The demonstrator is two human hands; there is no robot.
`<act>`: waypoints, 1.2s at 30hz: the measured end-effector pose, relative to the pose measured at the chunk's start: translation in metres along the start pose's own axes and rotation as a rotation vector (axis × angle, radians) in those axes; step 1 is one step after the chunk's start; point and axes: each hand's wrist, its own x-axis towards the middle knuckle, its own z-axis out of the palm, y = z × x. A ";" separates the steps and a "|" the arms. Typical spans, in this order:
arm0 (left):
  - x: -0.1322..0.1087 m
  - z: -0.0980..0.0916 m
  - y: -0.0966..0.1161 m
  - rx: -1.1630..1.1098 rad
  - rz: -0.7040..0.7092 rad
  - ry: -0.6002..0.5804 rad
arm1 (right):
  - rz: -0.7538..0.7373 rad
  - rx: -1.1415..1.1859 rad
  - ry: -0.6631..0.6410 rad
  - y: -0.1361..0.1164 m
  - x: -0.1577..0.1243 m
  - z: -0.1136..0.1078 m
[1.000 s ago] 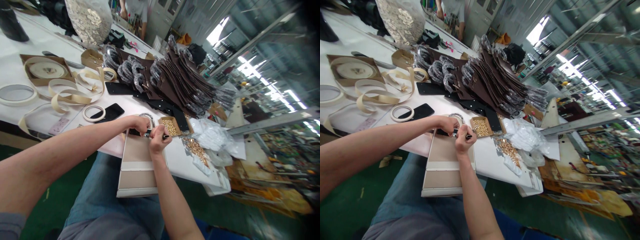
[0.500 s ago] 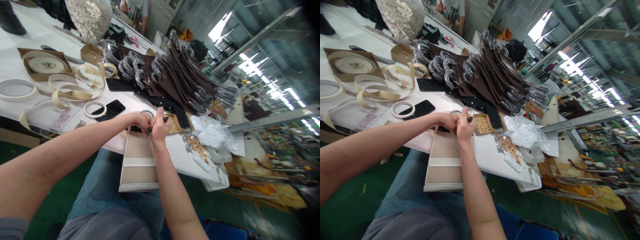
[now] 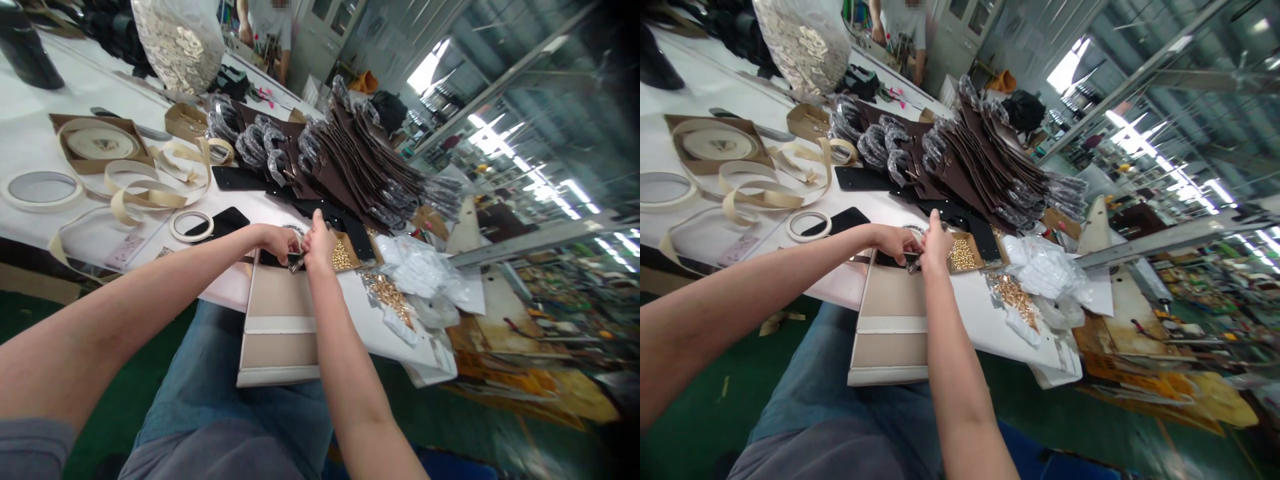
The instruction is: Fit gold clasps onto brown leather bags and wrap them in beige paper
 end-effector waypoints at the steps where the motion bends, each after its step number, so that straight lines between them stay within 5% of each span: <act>1: -0.001 -0.001 -0.001 -0.021 0.001 -0.025 | -0.028 0.080 0.026 -0.003 -0.012 -0.006; 7: 0.007 -0.007 -0.004 -0.017 -0.016 -0.081 | -0.436 0.112 0.092 -0.001 -0.079 -0.024; 18: 0.011 -0.005 -0.010 -0.019 0.015 -0.050 | -0.545 0.019 0.102 0.014 -0.096 -0.009; 28: 0.005 0.000 -0.006 0.001 -0.001 -0.011 | -0.524 -0.040 0.158 0.021 -0.093 0.003; 36: 0.003 -0.001 0.002 0.079 -0.042 0.011 | -0.145 0.126 0.114 0.000 -0.032 -0.001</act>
